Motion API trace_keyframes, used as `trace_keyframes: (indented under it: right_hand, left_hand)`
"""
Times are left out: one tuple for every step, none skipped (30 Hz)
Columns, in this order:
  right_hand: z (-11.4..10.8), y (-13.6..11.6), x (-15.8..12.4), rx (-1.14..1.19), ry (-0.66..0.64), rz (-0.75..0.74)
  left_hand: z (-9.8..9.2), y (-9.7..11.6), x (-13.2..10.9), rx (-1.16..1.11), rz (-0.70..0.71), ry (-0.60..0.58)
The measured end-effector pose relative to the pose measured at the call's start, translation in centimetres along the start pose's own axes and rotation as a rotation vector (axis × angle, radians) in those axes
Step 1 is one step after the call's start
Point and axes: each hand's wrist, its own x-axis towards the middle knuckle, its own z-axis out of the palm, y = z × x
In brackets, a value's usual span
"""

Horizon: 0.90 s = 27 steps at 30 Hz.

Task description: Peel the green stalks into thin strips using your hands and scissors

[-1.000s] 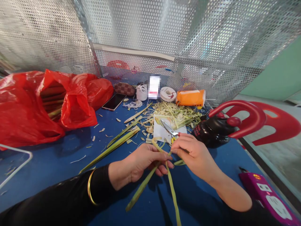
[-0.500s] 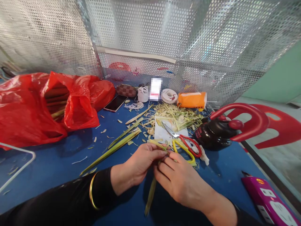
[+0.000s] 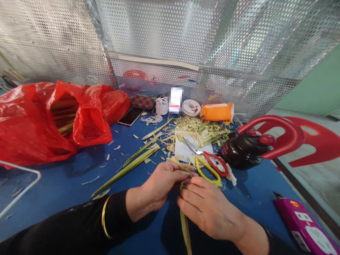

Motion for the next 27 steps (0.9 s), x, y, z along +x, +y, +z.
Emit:
trace_keyframes:
  right_hand:
    - [0.0, 0.0, 0.0, 0.007, 0.005, -0.001]
    - [-0.1, 0.0, 0.0, 0.015, 0.01, -0.004]
    - [-0.1, 0.0, 0.1, 0.023, 0.017, -0.009]
    - [-0.1, 0.0, 0.1, 0.032, 0.023, -0.013]
    - [-0.1, -0.1, 0.1, 0.037, 0.028, -0.016]
    - [0.0, -0.1, 0.1, 0.04, 0.034, -0.017]
    - [0.1, -0.1, 0.0, 0.039, 0.038, -0.017]
    - [0.1, -0.2, 0.0, 0.035, 0.042, -0.017]
    - [0.2, -0.2, 0.0, 0.03, 0.043, -0.016]
    - [0.3, -0.2, 0.0, 0.024, 0.045, -0.013]
    - [0.3, -0.2, 0.0, 0.018, 0.049, -0.007]
    - [0.3, -0.2, 0.0, 0.012, 0.061, 0.003]
    - [0.3, -0.2, 0.0, 0.004, 0.077, 0.016]
    - [0.2, -0.2, 0.0, -0.008, 0.101, 0.032]
    - [0.2, -0.2, 0.0, -0.023, 0.126, 0.046]
    - [0.1, -0.3, 0.1, -0.04, 0.149, 0.057]
    - [0.0, -0.3, 0.1, -0.056, 0.166, 0.063]
    - [-0.1, -0.3, 0.2, -0.071, 0.176, 0.065]
    - [-0.2, -0.3, 0.3, -0.084, 0.178, 0.064]
    - [-0.2, -0.4, 0.3, -0.095, 0.173, 0.061]
    - [-0.2, -0.4, 0.4, -0.099, 0.161, 0.054]
    - [-0.2, -0.4, 0.4, -0.098, 0.144, 0.037]
    - [-0.2, -0.4, 0.3, -0.093, 0.123, 0.01]
    - [-0.2, -0.4, 0.3, -0.084, 0.114, -0.015]
    - [-0.2, -0.3, 0.1, -0.077, 0.131, -0.016]
    - [-0.2, -0.1, 0.0, -0.079, 0.178, 0.03]
    - [-0.3, 0.1, -0.1, -0.087, 0.246, 0.126]
  left_hand:
    - [0.0, 0.0, 0.0, 0.008, 0.001, 0.006]
    - [0.1, 0.1, 0.0, 0.014, 0.001, 0.012]
    - [0.1, 0.1, 0.0, 0.018, 0.001, 0.012]
    - [0.1, 0.1, 0.0, 0.02, 0.002, 0.012]
    - [0.1, 0.1, 0.0, 0.02, 0.003, 0.012]
    - [0.1, 0.1, 0.0, 0.022, 0.005, 0.013]
    - [0.1, 0.1, 0.1, 0.024, 0.004, 0.016]
    - [0.1, 0.1, 0.1, 0.027, 0.002, 0.02]
    - [0.0, 0.0, 0.1, 0.032, -0.001, 0.024]
    - [0.0, 0.1, 0.2, 0.034, -0.002, 0.026]
    - [0.0, 0.1, 0.2, 0.032, -0.001, 0.027]
    - [-0.1, 0.2, 0.2, 0.027, 0.002, 0.029]
    - [-0.1, 0.4, 0.1, 0.018, 0.007, 0.027]
    - [-0.1, 0.6, 0.1, 0.008, 0.01, 0.02]
    - [-0.1, 0.8, 0.0, -0.005, 0.01, 0.009]
    - [-0.2, 1.1, -0.1, -0.019, 0.01, -0.004]
    - [-0.2, 1.2, -0.1, -0.031, 0.009, -0.02]
    - [-0.3, 1.4, -0.2, -0.04, 0.01, -0.035]
    - [-0.3, 1.4, -0.2, -0.042, 0.016, -0.044]
    - [-0.4, 1.4, -0.2, -0.037, 0.026, -0.042]
    - [-0.4, 1.3, -0.1, -0.025, 0.041, -0.033]
    - [-0.5, 1.2, 0.0, -0.008, 0.055, -0.019]
    - [-0.5, 1.1, 0.1, 0.007, 0.069, -0.003]
    - [-0.6, 1.0, 0.1, 0.016, 0.085, 0.011]
    - [-0.6, 1.0, 0.2, 0.019, 0.1, 0.02]
    - [-0.6, 1.0, 0.2, 0.014, 0.114, 0.025]
    - [-0.7, 1.1, 0.2, 0.004, 0.128, 0.031]
